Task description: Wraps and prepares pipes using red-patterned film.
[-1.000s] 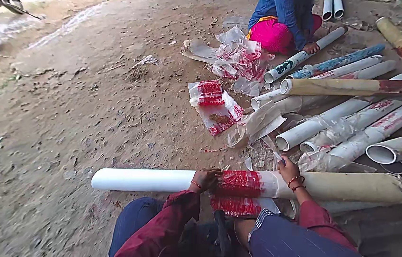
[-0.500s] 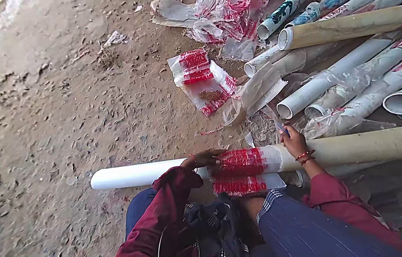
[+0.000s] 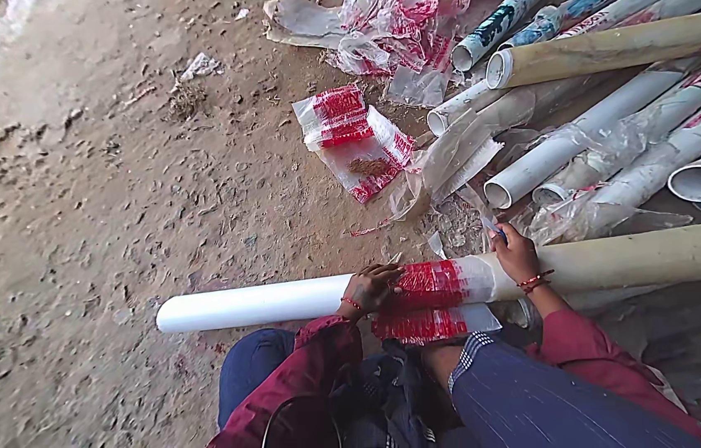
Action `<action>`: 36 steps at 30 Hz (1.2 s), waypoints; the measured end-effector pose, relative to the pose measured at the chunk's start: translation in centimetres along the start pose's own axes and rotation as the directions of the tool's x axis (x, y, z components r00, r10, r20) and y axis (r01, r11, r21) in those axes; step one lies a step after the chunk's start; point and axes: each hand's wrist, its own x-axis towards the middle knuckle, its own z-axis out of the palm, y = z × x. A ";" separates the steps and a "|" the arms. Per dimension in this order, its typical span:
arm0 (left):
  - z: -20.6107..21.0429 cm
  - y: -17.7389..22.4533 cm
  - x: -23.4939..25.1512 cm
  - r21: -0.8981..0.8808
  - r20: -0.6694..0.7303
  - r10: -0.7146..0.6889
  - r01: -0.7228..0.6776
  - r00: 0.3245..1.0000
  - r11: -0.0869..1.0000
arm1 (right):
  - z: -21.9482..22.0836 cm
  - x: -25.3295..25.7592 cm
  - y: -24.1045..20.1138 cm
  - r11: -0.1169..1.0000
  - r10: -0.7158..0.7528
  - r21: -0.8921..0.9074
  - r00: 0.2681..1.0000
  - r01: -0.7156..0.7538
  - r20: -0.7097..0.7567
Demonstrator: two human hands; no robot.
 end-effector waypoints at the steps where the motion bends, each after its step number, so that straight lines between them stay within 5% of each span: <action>1: 0.0 0.2 0.0 0.028 -0.004 -0.001 0.001 1.000 1.000 | 0.0 -0.1 -0.3 0.999 -0.002 -0.045 1.000 0.003 0.007; 5: -0.7 1.2 0.7 0.049 0.090 -0.203 0.199 0.975 0.979 | 0.4 -0.4 -0.7 0.989 -0.041 -0.143 0.999 0.039 -0.013; 9: -2.9 2.7 2.5 -0.026 0.313 -0.371 0.399 0.874 0.917 | 0.5 -0.6 -0.4 0.992 -0.046 -0.120 0.998 0.041 -0.044; 12: -2.7 6.3 4.0 -0.106 0.303 -0.231 0.274 0.924 0.956 | 0.3 -0.5 0.1 0.998 -0.027 -0.063 0.999 0.025 -0.041; 16: 1.9 8.3 6.6 0.201 0.353 -0.196 0.131 0.915 0.971 | 0.0 -0.1 0.1 0.998 0.068 0.012 0.998 -0.068 -0.001; 19: 3.3 7.4 6.6 0.266 0.305 -0.103 0.020 0.947 0.964 | -0.1 0.3 0.0 0.996 0.089 0.021 0.996 -0.089 0.001; 21: 2.5 8.5 7.1 0.245 0.290 -0.293 0.225 0.911 0.943 | 0.0 0.0 0.0 0.996 0.083 0.014 0.997 -0.083 0.001; 24: 1.2 9.7 9.6 0.223 0.268 -0.598 0.555 0.755 0.801 | -0.1 -0.1 -0.3 0.997 0.070 -0.005 0.997 -0.071 -0.010; 26: 1.4 9.3 8.9 0.150 0.241 -0.524 0.502 0.817 0.852 | -0.1 -0.2 -0.1 0.999 0.051 0.011 0.998 -0.051 -0.021; 29: 2.2 7.8 6.1 -0.037 0.102 -0.196 0.201 0.975 0.979 | 0.0 -0.4 0.3 0.999 0.028 0.037 0.999 -0.027 -0.038; 33: 6.1 6.9 4.0 0.188 -0.129 0.061 -0.036 0.990 0.981 | 0.2 -0.6 0.5 0.999 0.012 0.037 0.999 -0.011 -0.046; 36: 7.0 6.8 4.0 0.273 -0.178 0.134 -0.082 0.975 0.958 | 0.1 -0.6 0.4 0.999 0.006 0.034 0.998 -0.004 -0.061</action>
